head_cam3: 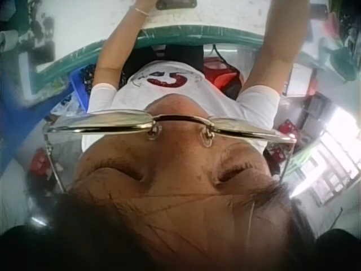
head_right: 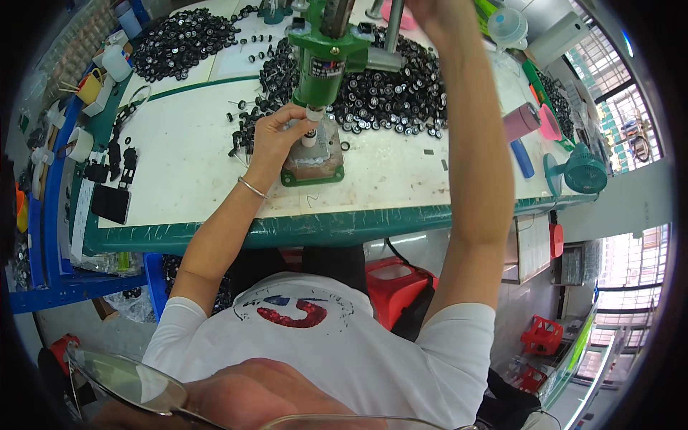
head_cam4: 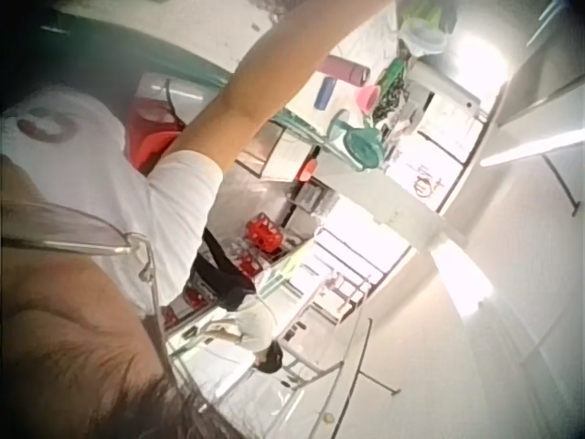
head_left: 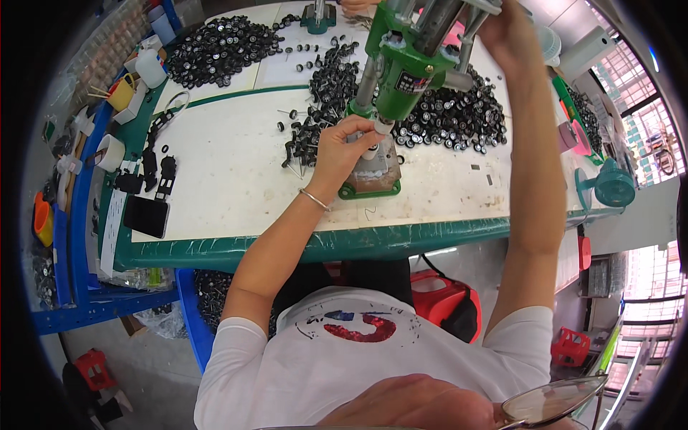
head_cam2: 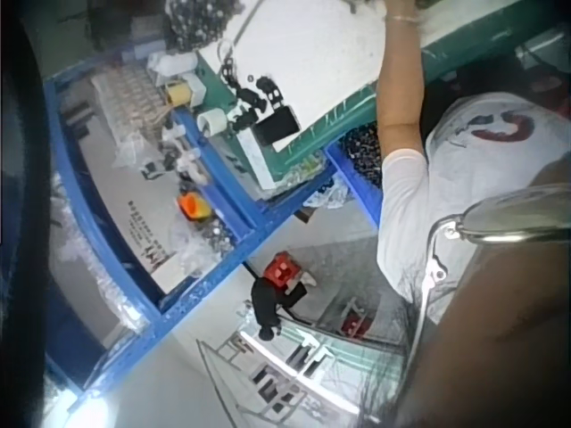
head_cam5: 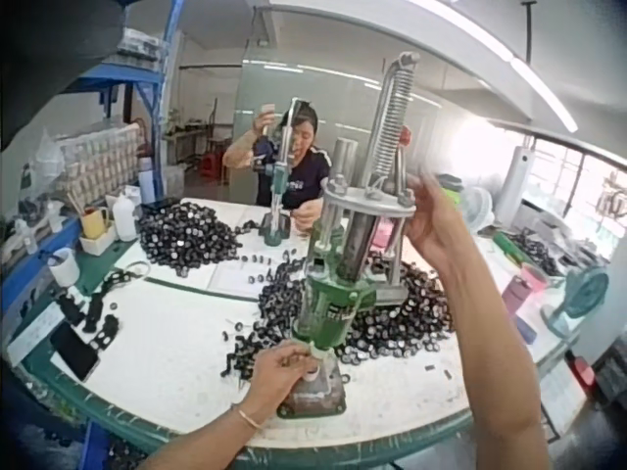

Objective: The person uses a green manual press machine to assemble small metal components. They repeatedly pick up a black cylindrical part and a silver washer, place them into the press die, and pull the lever to secure them. The finished assemblies are placed into a pile on the table.

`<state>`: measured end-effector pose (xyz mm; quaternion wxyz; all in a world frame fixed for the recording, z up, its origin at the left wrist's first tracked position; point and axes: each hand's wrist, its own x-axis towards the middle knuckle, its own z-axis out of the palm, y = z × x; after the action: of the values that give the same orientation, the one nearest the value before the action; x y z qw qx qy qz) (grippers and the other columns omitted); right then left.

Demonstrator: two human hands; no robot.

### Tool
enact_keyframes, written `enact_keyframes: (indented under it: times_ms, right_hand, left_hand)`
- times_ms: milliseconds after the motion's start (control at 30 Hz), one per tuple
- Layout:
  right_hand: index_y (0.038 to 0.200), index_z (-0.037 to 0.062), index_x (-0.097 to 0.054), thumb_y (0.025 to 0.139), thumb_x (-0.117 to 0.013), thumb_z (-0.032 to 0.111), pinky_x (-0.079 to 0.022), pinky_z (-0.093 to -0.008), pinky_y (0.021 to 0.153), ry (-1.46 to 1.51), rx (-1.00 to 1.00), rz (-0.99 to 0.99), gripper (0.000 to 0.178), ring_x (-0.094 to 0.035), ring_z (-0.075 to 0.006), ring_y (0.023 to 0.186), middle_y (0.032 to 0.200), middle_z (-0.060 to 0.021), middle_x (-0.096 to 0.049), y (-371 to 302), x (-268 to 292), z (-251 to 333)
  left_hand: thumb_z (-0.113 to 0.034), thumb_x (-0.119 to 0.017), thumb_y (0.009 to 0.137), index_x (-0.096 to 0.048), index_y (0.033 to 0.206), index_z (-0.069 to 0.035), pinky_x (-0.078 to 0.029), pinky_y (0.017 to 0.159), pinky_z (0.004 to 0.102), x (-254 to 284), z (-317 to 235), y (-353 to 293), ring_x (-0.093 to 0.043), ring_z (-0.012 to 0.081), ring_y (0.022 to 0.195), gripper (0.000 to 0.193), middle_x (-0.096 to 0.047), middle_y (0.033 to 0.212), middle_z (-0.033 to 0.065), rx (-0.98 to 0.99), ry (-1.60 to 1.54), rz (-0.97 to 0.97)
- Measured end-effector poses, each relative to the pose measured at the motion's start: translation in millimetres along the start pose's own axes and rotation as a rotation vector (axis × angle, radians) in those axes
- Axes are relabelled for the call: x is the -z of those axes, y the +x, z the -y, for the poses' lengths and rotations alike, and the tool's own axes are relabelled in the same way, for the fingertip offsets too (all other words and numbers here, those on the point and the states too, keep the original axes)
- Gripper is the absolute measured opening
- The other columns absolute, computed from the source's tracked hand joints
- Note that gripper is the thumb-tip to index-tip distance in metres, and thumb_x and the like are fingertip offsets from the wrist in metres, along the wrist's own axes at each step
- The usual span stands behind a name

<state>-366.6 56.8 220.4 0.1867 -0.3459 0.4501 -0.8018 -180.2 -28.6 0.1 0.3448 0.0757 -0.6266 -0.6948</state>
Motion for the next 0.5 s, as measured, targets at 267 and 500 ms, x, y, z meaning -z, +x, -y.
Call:
enact_keyframes:
  times_ms: [267, 500]
  right_hand:
    - [0.075, 0.0131, -0.049, 0.095, -0.056, 0.024, -0.017, -0.0188, 0.033, -0.037, 0.127, 0.072, 0.024, -0.026, -0.0019, 0.039, 0.054, 0.0086, -0.033, 51, -2, 14]
    - [0.074, 0.0138, -0.046, 0.092, -0.059, 0.026, -0.013, -0.0199, 0.035, -0.172, 0.495, 0.016, 0.025, -0.023, -0.0016, 0.04, 0.053, 0.0105, -0.029, -20, -20, 37]
  left_hand:
    - [-0.005, -0.074, 0.078, -0.072, 0.088, 0.001, -0.05, 0.062, 0.021, 1, -3, 3, -0.06, 0.0065, 0.074, 0.011, -0.065, 0.088, 0.0, 0.009, 0.03, 0.078]
    - [-0.005, -0.073, 0.079, -0.071, 0.089, 0.001, -0.05, 0.063, 0.0205, -4, -1, 0, -0.06, 0.0066, 0.073, 0.012, -0.065, 0.086, -0.0004, 0.011, 0.059, 0.054]
